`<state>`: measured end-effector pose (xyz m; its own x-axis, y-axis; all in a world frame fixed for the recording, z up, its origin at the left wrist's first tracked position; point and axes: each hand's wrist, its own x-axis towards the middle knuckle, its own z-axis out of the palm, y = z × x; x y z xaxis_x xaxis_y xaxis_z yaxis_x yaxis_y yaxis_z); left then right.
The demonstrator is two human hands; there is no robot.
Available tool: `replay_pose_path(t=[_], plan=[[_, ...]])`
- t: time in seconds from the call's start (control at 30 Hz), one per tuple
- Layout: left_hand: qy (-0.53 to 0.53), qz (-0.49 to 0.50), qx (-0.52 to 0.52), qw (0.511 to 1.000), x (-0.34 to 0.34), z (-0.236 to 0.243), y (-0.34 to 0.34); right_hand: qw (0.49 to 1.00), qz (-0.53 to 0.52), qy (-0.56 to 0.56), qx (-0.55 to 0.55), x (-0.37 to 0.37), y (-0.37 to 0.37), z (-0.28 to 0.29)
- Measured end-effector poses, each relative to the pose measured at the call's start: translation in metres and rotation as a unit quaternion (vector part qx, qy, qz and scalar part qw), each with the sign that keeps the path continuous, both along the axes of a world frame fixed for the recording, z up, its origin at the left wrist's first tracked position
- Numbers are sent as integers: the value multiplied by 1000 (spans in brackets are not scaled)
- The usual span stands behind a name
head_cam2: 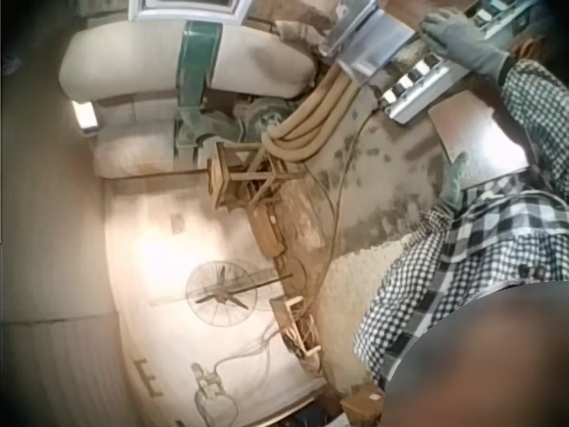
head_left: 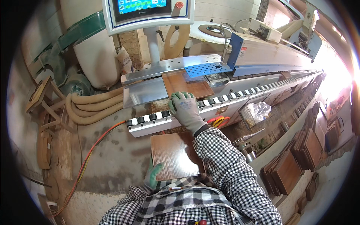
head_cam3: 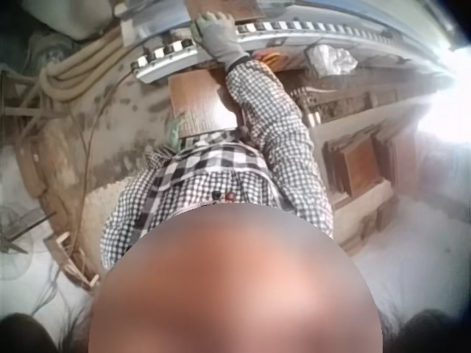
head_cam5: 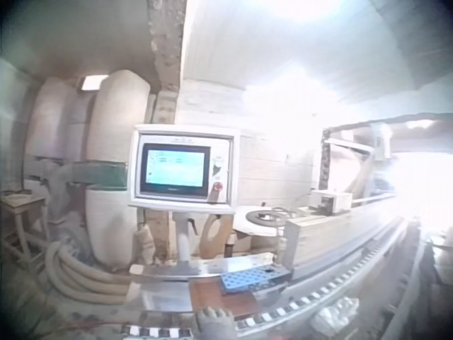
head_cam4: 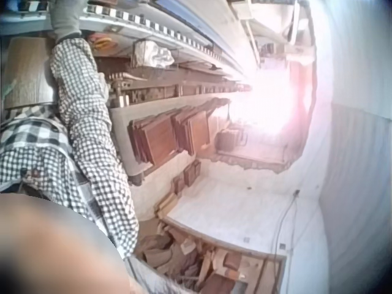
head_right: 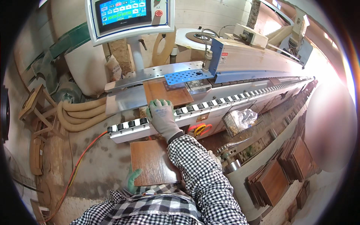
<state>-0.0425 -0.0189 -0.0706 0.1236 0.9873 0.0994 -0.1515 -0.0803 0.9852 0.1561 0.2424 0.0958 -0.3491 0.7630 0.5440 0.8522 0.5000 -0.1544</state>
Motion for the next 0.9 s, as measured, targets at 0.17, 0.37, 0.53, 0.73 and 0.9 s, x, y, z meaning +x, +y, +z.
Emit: replay_pose_path(t=[0.17,0.37,0.53,0.73,0.9], plan=[[6,-1,-82,997,-6,-31,3,999,6,15,28,3,2,-5],[6,4,-97,995,-8,-26,8,1000,-1,11,17,2,4,-6],[-190,20,-234,953,6,23,11,1000,-26,-5,14,11,5,-5],[-144,23,-193,970,-7,-20,7,998,-51,1,-42,44,14,0],[-118,30,-165,979,-7,-21,6,996,-79,-38,-30,72,13,9]])
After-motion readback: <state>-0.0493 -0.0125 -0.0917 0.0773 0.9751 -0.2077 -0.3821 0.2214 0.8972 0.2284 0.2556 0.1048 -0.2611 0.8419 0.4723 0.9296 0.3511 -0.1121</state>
